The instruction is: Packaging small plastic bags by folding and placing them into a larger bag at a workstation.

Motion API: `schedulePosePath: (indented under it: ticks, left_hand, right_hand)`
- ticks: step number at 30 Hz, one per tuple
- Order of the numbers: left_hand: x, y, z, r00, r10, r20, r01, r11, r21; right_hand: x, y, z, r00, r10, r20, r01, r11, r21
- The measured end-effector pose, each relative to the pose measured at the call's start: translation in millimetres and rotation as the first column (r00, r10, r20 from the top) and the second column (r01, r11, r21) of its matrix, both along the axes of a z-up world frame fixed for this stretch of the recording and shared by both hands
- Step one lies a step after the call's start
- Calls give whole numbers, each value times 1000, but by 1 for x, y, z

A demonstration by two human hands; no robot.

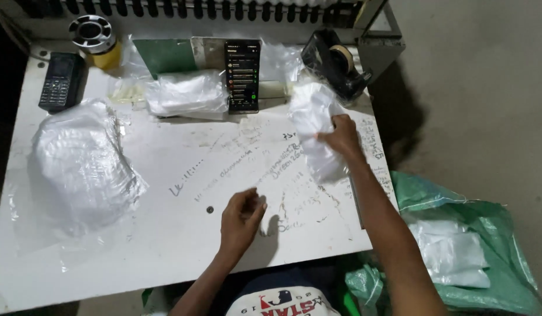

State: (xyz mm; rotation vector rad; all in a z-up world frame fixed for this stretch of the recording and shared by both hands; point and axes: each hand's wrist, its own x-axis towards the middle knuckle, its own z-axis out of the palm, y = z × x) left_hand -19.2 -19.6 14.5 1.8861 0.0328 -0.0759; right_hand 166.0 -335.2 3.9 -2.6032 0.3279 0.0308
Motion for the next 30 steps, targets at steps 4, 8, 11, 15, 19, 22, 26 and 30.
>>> schedulePosePath:
  ticks: [4, 8, 11, 15, 19, 22, 26, 30]
  left_hand:
    - [16, -11, 32, 966, -24, -257, -78, 923, -377]
    - [23, -20, 44, 893, -136, -430, -97, 873, -477]
    - [20, -27, 46, 835, -100, -541, -165, 892, -420]
    - [18, -14, 8, 842, 6, -540, -290, 849, -442]
    - [24, 3, 14, 806, -11, -591, -289, 864, -411]
    - [27, -2, 22, 792, -52, -608, -308, 827, -471]
    - [27, 6, 24, 767, -45, -640, -337, 820, -462]
    - [57, 27, 5, 793, 69, -605, -135, 989, -64]
  right_hand:
    - [-91, 83, 94, 993, -1, -118, 49, 914, 403]
    - [-146, 117, 107, 915, 105, -389, 195, 731, 654]
    - [-164, 99, 64, 896, 219, -385, 168, 636, 753]
    - [-172, 80, 52, 993, 79, -83, 31, 518, 855]
    - [-154, 70, 32, 990, -35, -135, 134, 490, 861]
    - [-153, 107, 48, 944, 26, -328, 309, 277, 910]
    - [-143, 129, 35, 850, 293, -437, 337, 335, 880]
    - [-113, 154, 82, 841, 311, -443, 73, 746, 662]
